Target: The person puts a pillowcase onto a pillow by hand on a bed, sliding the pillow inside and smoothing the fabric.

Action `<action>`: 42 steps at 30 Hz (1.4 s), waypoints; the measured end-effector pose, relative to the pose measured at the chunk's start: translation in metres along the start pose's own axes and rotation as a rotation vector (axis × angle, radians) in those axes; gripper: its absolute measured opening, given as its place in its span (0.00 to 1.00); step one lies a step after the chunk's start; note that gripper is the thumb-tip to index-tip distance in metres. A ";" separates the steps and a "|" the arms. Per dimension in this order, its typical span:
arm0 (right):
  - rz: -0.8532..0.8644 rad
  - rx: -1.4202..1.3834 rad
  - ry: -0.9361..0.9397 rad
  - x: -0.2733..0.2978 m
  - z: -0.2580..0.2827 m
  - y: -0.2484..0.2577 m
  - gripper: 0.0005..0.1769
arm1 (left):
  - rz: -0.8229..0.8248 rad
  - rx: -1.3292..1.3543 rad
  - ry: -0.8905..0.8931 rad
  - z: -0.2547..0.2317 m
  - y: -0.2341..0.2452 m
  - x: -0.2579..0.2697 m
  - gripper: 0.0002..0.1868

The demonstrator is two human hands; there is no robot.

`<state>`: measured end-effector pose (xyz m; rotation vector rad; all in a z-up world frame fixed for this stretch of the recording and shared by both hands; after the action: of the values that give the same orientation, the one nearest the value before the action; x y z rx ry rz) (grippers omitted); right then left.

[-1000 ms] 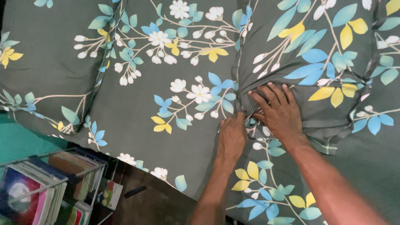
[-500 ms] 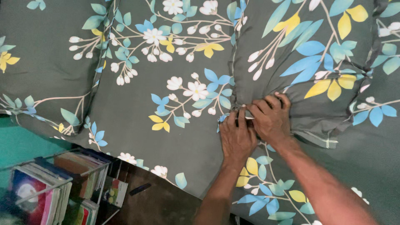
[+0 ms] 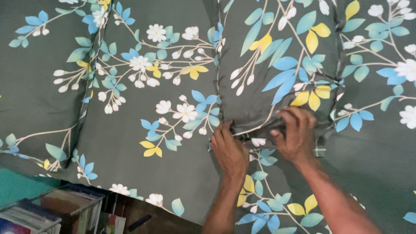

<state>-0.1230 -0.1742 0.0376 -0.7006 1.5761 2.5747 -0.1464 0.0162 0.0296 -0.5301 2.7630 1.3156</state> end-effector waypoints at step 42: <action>-0.107 -0.207 -0.556 0.114 -0.139 0.007 0.14 | 0.535 -0.176 -0.841 -0.186 -0.121 0.037 0.13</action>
<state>-0.1778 -0.3187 -0.0551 -0.0495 1.0823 2.5591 -0.1214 -0.2064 0.0524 0.6734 2.1197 1.4114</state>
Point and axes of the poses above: each hand's wrist, its own x-axis away from the middle knuckle, its own y-axis out of the back of the hand, z = x × y, the point moved 9 cm from there along -x, towards the middle knuckle
